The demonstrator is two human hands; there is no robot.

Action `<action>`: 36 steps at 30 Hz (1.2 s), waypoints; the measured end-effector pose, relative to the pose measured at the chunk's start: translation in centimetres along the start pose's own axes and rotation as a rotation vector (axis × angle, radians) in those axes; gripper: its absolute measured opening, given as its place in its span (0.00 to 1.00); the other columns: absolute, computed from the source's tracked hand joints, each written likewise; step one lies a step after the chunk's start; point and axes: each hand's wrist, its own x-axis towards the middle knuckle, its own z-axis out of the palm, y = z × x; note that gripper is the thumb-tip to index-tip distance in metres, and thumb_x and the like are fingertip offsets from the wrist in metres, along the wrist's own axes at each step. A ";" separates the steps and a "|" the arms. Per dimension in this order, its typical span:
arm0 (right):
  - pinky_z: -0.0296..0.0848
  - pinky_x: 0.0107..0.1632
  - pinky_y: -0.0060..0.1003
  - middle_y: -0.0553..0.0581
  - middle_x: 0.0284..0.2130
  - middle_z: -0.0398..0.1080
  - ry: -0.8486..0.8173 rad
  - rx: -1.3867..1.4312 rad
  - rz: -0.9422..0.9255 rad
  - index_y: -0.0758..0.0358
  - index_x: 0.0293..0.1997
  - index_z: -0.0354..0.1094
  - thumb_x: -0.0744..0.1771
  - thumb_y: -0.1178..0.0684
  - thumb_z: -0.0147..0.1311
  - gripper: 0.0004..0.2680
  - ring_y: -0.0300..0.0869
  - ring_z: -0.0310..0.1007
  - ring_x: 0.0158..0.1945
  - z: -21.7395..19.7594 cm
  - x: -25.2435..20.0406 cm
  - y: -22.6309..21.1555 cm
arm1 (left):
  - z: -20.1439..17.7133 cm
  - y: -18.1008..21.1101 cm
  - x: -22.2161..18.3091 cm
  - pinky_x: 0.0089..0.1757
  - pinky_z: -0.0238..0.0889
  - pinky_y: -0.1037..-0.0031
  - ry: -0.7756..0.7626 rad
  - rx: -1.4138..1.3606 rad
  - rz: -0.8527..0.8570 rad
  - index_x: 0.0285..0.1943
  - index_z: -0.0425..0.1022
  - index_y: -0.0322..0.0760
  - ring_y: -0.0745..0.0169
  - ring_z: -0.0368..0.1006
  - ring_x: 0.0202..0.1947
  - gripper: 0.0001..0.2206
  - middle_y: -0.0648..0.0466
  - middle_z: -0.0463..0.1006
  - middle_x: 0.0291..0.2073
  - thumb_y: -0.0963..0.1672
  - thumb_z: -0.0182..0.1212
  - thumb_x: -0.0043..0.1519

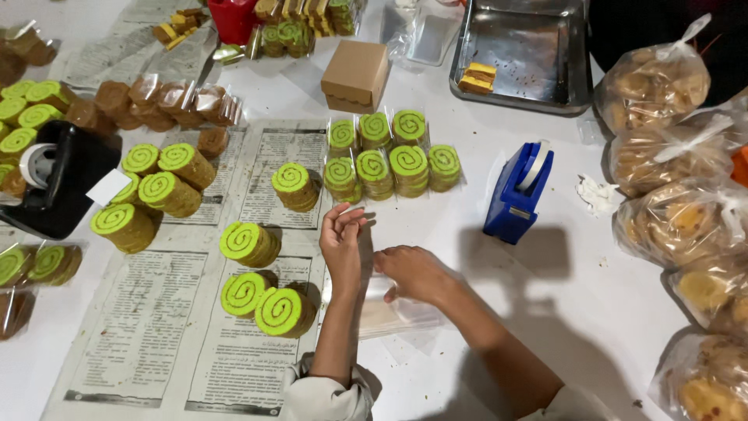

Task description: The person wraps individual slices of roll cake in plastic film and secures them with tape.

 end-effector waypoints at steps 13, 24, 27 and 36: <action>0.75 0.49 0.50 0.62 0.35 0.78 0.246 0.363 -0.137 0.62 0.35 0.76 0.66 0.52 0.58 0.06 0.60 0.78 0.44 -2.2 -1.5 1.9 | -0.8 0.0 0.6 0.43 0.69 0.81 0.053 -0.052 0.041 0.56 0.71 0.35 0.70 0.76 0.36 0.12 0.51 0.80 0.39 0.37 0.54 0.63; 0.81 0.31 0.34 0.64 0.32 0.75 0.711 0.955 0.076 0.67 0.56 0.68 0.72 0.62 0.43 0.09 0.43 0.77 0.29 -3.4 -2.6 3.7 | -1.3 0.4 -1.4 0.57 0.66 0.67 -0.022 -0.405 0.023 0.71 0.59 0.37 0.60 0.70 0.58 0.27 0.47 0.70 0.62 0.50 0.62 0.67; 0.85 0.37 0.41 0.65 0.36 0.75 0.669 1.215 0.045 0.66 0.61 0.63 0.72 0.62 0.42 0.11 0.46 0.79 0.34 -2.3 -1.3 2.0 | -1.0 -1.1 -2.7 0.66 0.47 0.50 -0.209 -0.495 -0.084 0.79 0.52 0.40 0.50 0.59 0.70 0.31 0.47 0.61 0.72 0.53 0.57 0.70; 0.78 0.38 0.29 0.60 0.39 0.76 0.563 1.243 0.159 0.64 0.58 0.63 0.68 0.59 0.48 0.11 0.38 0.76 0.35 -2.0 1.3 -2.3 | -1.0 2.3 -3.7 0.62 0.63 0.60 0.173 -0.424 0.108 0.70 0.65 0.38 0.56 0.67 0.67 0.23 0.50 0.74 0.63 0.53 0.48 0.71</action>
